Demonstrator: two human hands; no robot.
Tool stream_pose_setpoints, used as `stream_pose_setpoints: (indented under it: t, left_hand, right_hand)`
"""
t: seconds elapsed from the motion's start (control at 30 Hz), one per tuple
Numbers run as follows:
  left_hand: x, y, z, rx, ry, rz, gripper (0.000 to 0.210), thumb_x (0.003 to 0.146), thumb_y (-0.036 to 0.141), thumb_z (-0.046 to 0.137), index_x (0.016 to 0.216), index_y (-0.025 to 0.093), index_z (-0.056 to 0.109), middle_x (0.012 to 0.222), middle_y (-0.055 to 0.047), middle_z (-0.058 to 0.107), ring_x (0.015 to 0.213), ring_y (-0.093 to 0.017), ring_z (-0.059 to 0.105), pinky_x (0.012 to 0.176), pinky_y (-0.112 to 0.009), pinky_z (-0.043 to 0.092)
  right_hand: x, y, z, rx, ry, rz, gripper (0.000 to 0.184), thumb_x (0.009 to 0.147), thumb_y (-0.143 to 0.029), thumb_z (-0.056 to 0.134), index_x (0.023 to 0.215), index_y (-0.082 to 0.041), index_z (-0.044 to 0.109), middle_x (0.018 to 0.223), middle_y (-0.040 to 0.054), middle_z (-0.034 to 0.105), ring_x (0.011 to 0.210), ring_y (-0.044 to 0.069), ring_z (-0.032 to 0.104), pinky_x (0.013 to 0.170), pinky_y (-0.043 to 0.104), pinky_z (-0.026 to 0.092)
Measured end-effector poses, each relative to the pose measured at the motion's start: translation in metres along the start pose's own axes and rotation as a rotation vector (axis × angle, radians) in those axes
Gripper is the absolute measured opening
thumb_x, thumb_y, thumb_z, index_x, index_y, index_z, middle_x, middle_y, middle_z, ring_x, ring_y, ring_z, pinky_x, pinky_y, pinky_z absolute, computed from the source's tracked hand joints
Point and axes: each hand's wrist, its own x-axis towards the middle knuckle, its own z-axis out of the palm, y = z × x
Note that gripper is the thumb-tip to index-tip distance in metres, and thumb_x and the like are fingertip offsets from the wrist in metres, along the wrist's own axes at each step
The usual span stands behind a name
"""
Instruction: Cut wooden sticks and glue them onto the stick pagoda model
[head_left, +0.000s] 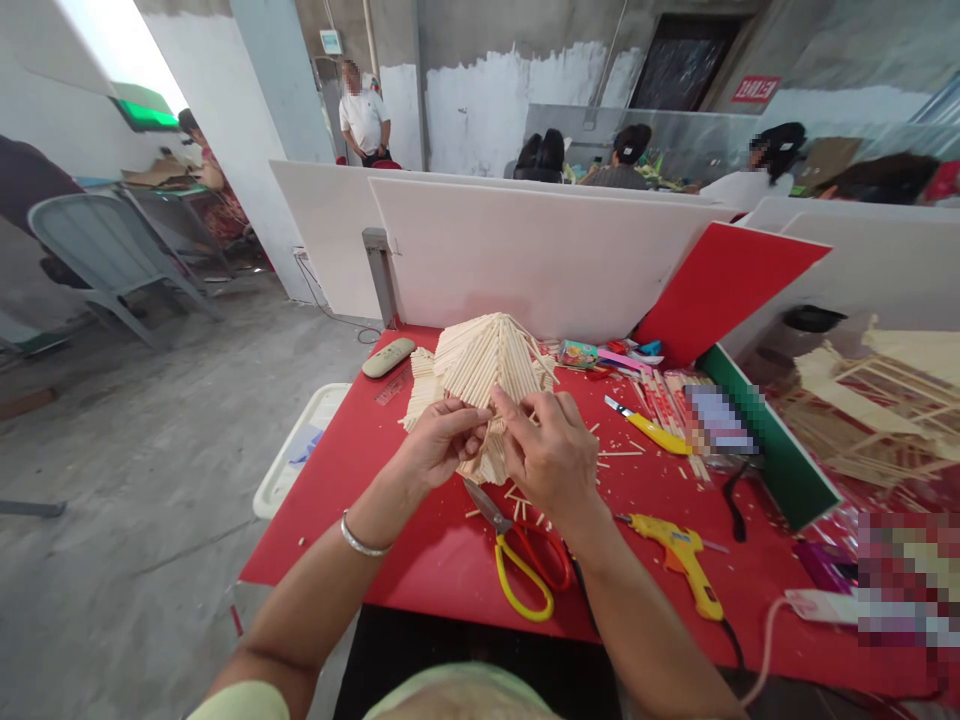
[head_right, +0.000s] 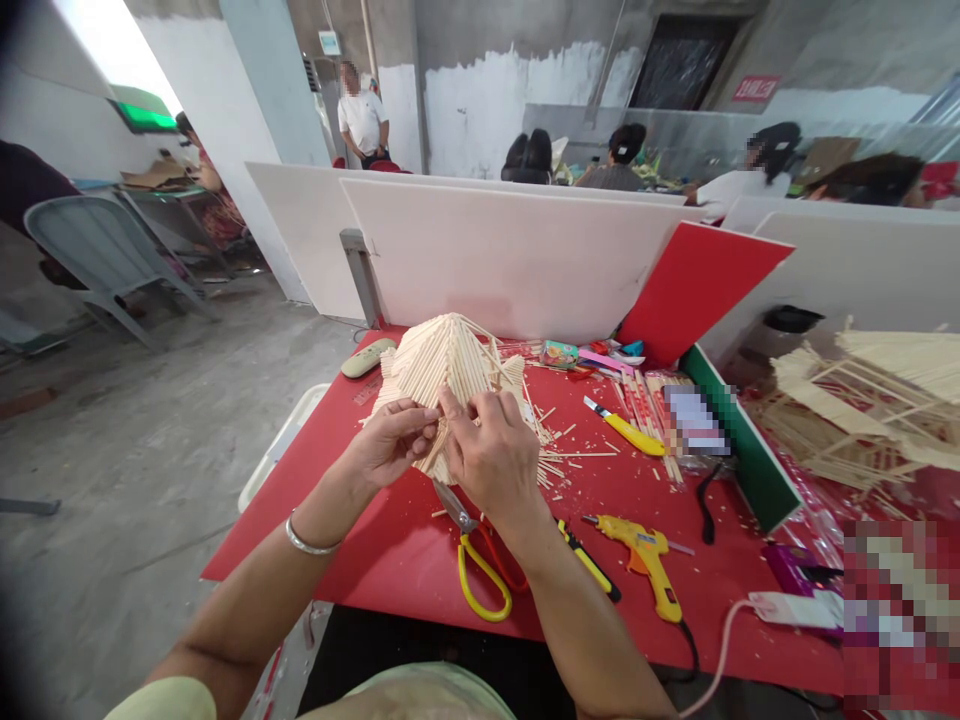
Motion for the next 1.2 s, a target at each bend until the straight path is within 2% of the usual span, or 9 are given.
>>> stream_pose_setpoints:
  t: [0.43, 0.67, 0.8, 0.9, 1.0, 1.07, 1.2]
  left_hand:
    - [0.001, 0.000, 0.000, -0.004, 0.004, 0.003, 0.022, 0.063, 0.024, 0.081, 0.064, 0.011, 0.063, 0.054, 0.000, 0.060, 0.039, -0.004, 0.049, 0.038, -0.015, 0.033]
    - [0.001, 0.000, 0.002, -0.007, -0.016, 0.010, 0.023, 0.068, 0.027, 0.080, 0.068, 0.011, 0.064, 0.056, 0.001, 0.059, 0.040, -0.004, 0.049, 0.037, -0.014, 0.032]
    - [-0.001, 0.002, 0.005, 0.005, 0.013, 0.022, 0.024, 0.066, 0.029, 0.081, 0.067, 0.011, 0.065, 0.054, 0.001, 0.058, 0.039, -0.003, 0.048, 0.037, -0.014, 0.032]
    - [-0.001, 0.002, 0.006, 0.013, 0.039, 0.026, 0.023, 0.065, 0.027, 0.081, 0.068, 0.011, 0.065, 0.053, 0.001, 0.058, 0.038, -0.003, 0.047, 0.036, -0.014, 0.032]
    - [0.000, -0.001, 0.005, 0.038, 0.031, 0.036, 0.023, 0.065, 0.027, 0.080, 0.072, 0.010, 0.068, 0.052, 0.002, 0.058, 0.037, -0.003, 0.045, 0.034, -0.014, 0.029]
    - [0.000, -0.002, 0.005, 0.034, 0.022, 0.031, 0.021, 0.064, 0.024, 0.080, 0.073, 0.009, 0.068, 0.052, 0.002, 0.056, 0.038, -0.002, 0.045, 0.034, -0.013, 0.028]
    - [0.003, -0.002, 0.008, 0.015, 0.012, 0.006, 0.018, 0.063, 0.020, 0.079, 0.070, 0.010, 0.066, 0.049, 0.004, 0.054, 0.037, -0.002, 0.041, 0.034, -0.013, 0.029]
  right_hand:
    - [-0.001, 0.000, 0.000, -0.009, 0.008, -0.002, 0.047, 0.089, -0.023, 0.052, 0.136, -0.029, 0.053, 0.092, 0.0061, 0.056, 0.088, 0.021, 0.045, 0.070, 0.032, 0.038]
    - [0.001, -0.001, 0.000, 0.001, -0.004, 0.012, 0.048, 0.089, -0.022, 0.052, 0.136, -0.029, 0.052, 0.092, 0.0059, 0.056, 0.089, 0.021, 0.046, 0.070, 0.032, 0.039]
    - [-0.006, 0.002, -0.005, 0.071, 0.054, 0.021, 0.052, 0.087, -0.018, 0.052, 0.138, -0.028, 0.050, 0.094, 0.0057, 0.056, 0.089, 0.020, 0.049, 0.073, 0.031, 0.042]
    - [-0.033, 0.018, -0.008, 0.102, 0.139, 0.145, 0.051, 0.086, -0.017, 0.051, 0.136, -0.027, 0.052, 0.096, 0.0051, 0.058, 0.089, 0.018, 0.051, 0.079, 0.031, 0.044]
    - [-0.084, 0.047, -0.008, 0.015, 0.126, 0.398, 0.041, 0.088, -0.018, 0.049, 0.127, -0.025, 0.059, 0.098, 0.0060, 0.058, 0.091, 0.018, 0.054, 0.081, 0.031, 0.044]
    - [-0.128, 0.070, -0.009, -0.112, -0.005, 0.566, 0.038, 0.087, -0.021, 0.048, 0.123, -0.023, 0.061, 0.099, 0.0072, 0.060, 0.095, 0.020, 0.055, 0.081, 0.032, 0.044]
    - [-0.210, 0.109, -0.014, -0.341, -0.435, 0.939, 0.045, 0.086, -0.026, 0.048, 0.129, -0.015, 0.055, 0.112, 0.0150, 0.059, 0.107, 0.026, 0.054, 0.087, 0.035, 0.042]
